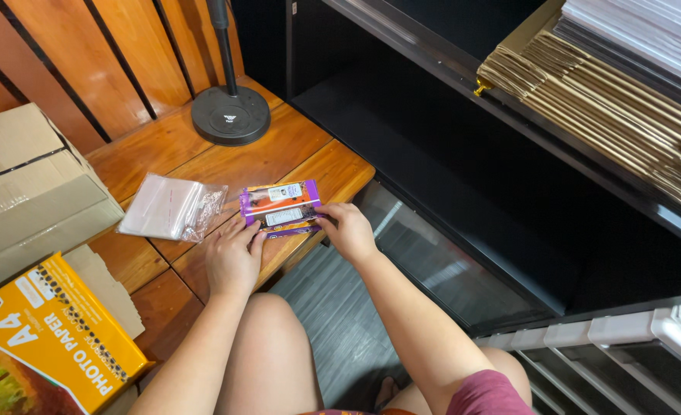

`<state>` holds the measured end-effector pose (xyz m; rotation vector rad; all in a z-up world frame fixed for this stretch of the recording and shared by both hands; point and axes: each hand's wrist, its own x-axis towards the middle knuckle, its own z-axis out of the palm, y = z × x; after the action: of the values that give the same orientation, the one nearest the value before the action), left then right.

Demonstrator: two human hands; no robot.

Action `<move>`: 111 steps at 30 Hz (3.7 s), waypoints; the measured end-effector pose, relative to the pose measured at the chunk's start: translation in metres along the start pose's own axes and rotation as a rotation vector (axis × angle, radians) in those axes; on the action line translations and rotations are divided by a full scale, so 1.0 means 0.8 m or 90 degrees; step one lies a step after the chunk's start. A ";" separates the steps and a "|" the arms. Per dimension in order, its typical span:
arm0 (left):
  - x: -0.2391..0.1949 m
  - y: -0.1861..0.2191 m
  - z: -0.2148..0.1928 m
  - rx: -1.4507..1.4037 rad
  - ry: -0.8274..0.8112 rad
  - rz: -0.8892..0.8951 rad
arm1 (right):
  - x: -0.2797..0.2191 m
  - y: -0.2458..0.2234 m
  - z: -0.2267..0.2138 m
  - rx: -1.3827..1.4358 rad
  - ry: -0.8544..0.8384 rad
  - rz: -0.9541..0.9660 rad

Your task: The person sits on the floor and organizes stationery items. They pick up plastic sleeves and small card packs from a wooden bench, then place them onto a stack on a nearby shelf.

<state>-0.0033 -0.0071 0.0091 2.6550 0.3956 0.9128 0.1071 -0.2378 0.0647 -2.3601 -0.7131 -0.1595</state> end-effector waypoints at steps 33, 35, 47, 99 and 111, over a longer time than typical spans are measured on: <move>0.003 -0.001 -0.002 -0.034 -0.002 -0.034 | 0.008 -0.004 0.013 -0.043 0.018 -0.039; 0.003 0.000 -0.003 -0.030 -0.006 -0.035 | 0.007 -0.003 0.015 -0.048 0.022 -0.040; -0.001 -0.005 0.004 -0.027 -0.007 -0.042 | 0.007 0.001 0.023 -0.056 0.054 -0.049; 0.321 0.477 -0.330 -0.506 0.193 0.423 | -0.064 -0.173 -0.622 -0.373 0.595 -0.312; 0.336 0.584 -0.316 -0.569 0.026 0.412 | -0.080 -0.105 -0.673 -0.418 0.691 -0.144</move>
<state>0.1151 -0.2911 0.5191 1.9014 -0.7485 0.9873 0.0461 -0.5512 0.5112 -2.2296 -0.3726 -1.8227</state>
